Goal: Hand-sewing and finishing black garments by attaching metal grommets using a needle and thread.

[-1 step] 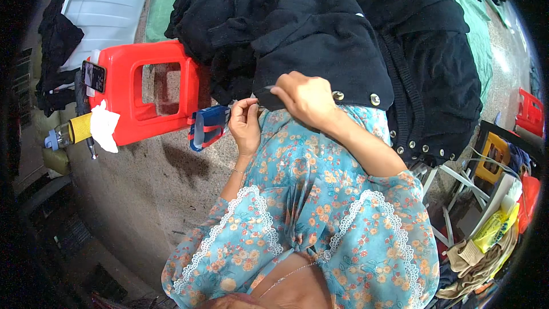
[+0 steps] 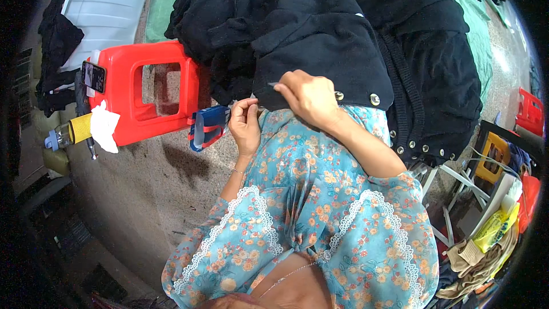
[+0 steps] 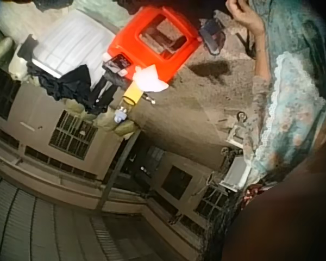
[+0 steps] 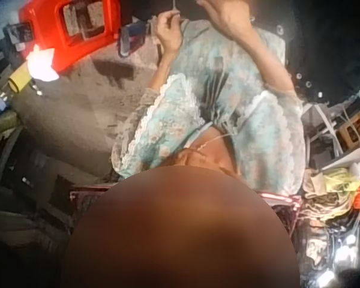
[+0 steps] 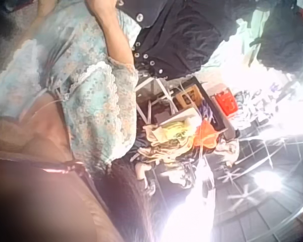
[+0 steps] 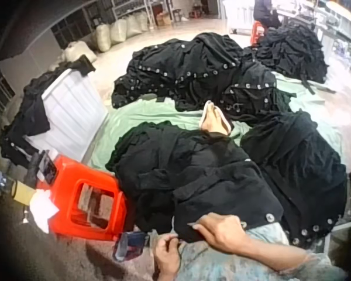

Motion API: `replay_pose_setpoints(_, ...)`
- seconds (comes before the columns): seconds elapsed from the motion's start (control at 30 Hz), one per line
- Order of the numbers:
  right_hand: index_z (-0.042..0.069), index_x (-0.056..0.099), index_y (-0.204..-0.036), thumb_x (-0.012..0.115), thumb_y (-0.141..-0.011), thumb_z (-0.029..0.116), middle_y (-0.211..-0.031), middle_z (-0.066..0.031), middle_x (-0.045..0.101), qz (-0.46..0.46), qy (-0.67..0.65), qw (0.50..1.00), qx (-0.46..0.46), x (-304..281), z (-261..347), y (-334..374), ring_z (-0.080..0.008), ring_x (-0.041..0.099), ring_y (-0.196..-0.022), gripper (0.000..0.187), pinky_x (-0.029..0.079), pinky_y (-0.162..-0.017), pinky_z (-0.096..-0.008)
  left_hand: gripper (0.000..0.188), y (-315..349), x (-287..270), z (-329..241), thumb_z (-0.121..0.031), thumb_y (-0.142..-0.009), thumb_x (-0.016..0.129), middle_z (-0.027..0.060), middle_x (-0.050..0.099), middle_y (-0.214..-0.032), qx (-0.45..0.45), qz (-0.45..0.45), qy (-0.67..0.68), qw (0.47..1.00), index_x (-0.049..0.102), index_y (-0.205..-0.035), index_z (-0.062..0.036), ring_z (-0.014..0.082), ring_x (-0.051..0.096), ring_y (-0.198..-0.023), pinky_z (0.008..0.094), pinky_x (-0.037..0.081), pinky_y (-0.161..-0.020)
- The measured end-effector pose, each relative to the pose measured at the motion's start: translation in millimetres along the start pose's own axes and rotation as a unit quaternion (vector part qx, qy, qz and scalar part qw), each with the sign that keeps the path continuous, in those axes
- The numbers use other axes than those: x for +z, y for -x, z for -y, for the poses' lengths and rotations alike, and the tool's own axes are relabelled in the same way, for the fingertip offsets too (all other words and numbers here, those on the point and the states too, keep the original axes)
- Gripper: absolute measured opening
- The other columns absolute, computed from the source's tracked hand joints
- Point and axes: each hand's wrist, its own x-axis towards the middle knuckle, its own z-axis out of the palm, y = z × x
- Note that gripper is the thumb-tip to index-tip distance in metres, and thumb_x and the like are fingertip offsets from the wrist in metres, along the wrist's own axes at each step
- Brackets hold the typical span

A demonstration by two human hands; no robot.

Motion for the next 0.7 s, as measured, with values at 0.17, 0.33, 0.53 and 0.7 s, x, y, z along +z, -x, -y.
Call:
replay_pose_setpoints(0.17,0.004,0.069,-0.095,0.07,-0.09,0.024,-0.078,-0.0128,0.067,-0.069,-0.114,0.974,0.185,-13,-20,8,-0.0261,0.068,-0.067,0.021,0.051,-0.062,-0.0354,0.013,-2,-1,-7,-0.008,-0.098,0.057,0.0069,0.062,-0.098,-0.066,0.008,0.02,0.998,0.065,-0.095,0.0015,0.0139,0.059,-0.083,0.0265,0.048,-0.075)
replay_pose_setpoints(0.33,0.005,0.068,-0.1,0.064,-0.098,0.028,-0.07,0.0068,0.052,-0.194,-0.318,0.894,0.248,-18,-50,15,-0.0007,0.042,-0.06,0.023,0.032,-0.051,-0.0183,0.025,-15,2,-32,0.0,-0.077,0.073,0.0082,0.055,-0.092,0.057,0.078,-0.14,0.985,0.061,-0.099,-0.0026,0.0186,0.059,-0.075,0.0296,0.049,-0.069)
replay_pose_setpoints(0.53,0.005,0.068,-0.096,0.065,-0.097,0.024,-0.07,0.01,0.052,-0.17,-0.421,0.854,0.255,-23,-46,11,0.001,0.041,-0.061,0.019,0.032,-0.053,-0.0175,0.029,-63,-48,-52,0.01,-0.07,0.072,0.0083,0.055,-0.085,0.149,0.091,-0.195,0.965,0.059,-0.092,-0.0024,0.0182,0.058,-0.068,0.0303,0.048,-0.063)
replay_pose_setpoints(0.7,0.003,0.067,-0.094,0.066,-0.097,0.022,-0.074,0.0086,0.055,-0.024,-0.499,0.832,0.241,6,-30,-2,-0.0009,0.045,-0.066,0.019,0.038,-0.058,-0.0194,0.034,-77,-80,-21,0.008,-0.075,0.07,0.0117,0.058,-0.098,0.101,0.214,-0.342,0.909,0.063,-0.107,-0.002,0.0225,0.06,-0.077,0.0337,0.05,-0.071)
